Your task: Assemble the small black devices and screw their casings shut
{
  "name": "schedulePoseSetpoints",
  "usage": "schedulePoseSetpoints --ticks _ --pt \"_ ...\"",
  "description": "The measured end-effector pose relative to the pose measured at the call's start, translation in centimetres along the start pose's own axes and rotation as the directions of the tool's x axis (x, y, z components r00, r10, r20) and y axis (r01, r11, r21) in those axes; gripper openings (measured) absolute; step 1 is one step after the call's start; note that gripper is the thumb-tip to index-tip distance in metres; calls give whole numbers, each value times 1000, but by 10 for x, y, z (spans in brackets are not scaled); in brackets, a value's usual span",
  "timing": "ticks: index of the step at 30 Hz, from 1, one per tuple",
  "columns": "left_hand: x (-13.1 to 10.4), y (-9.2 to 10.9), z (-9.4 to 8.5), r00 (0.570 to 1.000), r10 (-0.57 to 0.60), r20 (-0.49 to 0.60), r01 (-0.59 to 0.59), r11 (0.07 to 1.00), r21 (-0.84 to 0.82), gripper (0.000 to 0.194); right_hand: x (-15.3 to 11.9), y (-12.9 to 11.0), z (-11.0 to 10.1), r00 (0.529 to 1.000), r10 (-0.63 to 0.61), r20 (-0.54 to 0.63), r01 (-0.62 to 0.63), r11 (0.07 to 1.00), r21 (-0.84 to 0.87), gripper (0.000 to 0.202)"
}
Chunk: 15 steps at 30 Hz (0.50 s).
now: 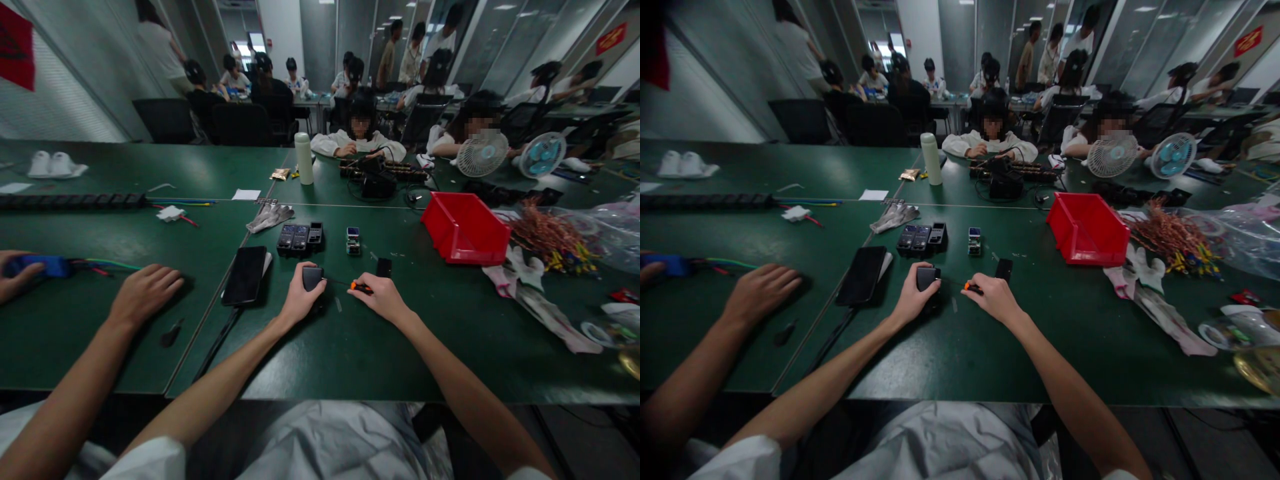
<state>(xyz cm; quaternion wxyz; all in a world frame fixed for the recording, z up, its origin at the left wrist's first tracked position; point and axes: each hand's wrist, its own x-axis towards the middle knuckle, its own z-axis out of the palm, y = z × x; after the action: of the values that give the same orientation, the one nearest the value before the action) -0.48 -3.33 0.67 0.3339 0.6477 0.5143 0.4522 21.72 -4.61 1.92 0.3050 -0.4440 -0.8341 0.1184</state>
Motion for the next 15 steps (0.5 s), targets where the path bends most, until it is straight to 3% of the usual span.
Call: schedulePoseSetpoints --ticks 15 --pt "1 -3 1 1000 -7 -10 6 1000 -8 36 0 0 0 1000 -2 4 2 1000 13 18"
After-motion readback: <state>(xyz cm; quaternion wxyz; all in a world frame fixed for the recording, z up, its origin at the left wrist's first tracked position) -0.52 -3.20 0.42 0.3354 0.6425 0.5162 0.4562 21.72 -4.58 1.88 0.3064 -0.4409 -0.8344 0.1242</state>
